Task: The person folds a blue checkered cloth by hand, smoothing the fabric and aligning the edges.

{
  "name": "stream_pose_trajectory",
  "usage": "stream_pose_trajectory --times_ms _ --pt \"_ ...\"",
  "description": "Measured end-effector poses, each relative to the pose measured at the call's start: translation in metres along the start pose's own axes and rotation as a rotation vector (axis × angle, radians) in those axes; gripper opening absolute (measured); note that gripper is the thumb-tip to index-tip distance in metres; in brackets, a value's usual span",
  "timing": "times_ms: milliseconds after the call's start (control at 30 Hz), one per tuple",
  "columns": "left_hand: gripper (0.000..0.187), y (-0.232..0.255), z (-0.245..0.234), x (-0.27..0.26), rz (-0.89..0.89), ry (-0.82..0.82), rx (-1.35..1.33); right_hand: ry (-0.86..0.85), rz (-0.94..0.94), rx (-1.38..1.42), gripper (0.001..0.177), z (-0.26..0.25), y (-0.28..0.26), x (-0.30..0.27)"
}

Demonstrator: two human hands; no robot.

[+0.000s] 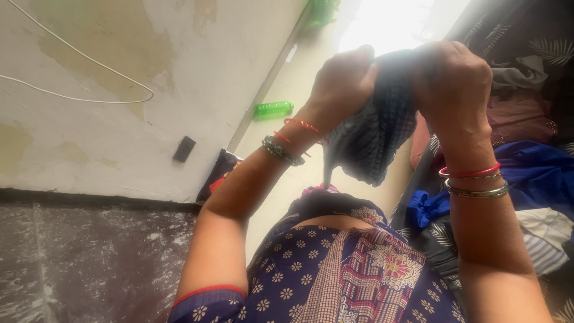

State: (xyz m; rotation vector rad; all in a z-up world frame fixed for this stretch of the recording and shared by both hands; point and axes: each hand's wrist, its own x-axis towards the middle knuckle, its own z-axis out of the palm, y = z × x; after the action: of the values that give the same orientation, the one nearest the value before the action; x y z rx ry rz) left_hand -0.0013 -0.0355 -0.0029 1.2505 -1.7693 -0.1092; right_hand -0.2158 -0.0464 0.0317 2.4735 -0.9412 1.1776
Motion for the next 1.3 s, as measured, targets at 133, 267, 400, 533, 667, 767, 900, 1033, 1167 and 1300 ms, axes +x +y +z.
stream_pose_trajectory --times_ms 133,267,400,533,667,767,900,1033,1167,1300 --pt "0.018 -0.023 0.03 0.016 -0.216 -0.018 -0.362 0.004 0.116 0.155 0.015 -0.006 0.002 0.001" --pt "0.016 -0.025 0.047 0.022 -0.206 -0.044 -0.761 -0.003 0.229 0.315 0.018 -0.013 0.002 0.006" --pt "0.016 -0.002 0.043 0.022 -0.439 -0.132 -1.026 -0.078 0.403 0.397 0.021 -0.021 -0.004 0.007" --pt "0.017 0.014 0.033 0.024 -0.511 -0.151 -1.136 -0.056 0.36 0.467 0.018 -0.031 -0.01 0.009" --pt "0.018 0.017 0.027 0.025 -0.54 -0.163 -1.216 -0.14 0.224 0.416 0.031 -0.035 -0.011 0.009" --pt "0.02 0.017 0.025 0.022 -0.491 -0.166 -1.102 -0.175 0.187 0.484 0.043 -0.04 -0.015 0.01" --pt "0.02 0.018 0.022 0.018 -0.435 -0.124 -1.061 -0.216 0.251 0.458 0.052 -0.042 -0.025 0.014" --pt "0.016 0.021 0.02 0.015 -0.38 -0.108 -1.028 -0.196 0.23 0.428 0.037 -0.038 -0.029 0.009" --pt "0.018 0.028 0.01 0.007 -0.397 -0.222 -1.21 -0.116 0.329 0.489 0.033 -0.034 -0.026 -0.001" --pt "0.025 0.039 -0.004 -0.002 -0.103 -0.1 -0.749 -0.05 0.457 0.853 0.023 -0.036 -0.026 -0.005"
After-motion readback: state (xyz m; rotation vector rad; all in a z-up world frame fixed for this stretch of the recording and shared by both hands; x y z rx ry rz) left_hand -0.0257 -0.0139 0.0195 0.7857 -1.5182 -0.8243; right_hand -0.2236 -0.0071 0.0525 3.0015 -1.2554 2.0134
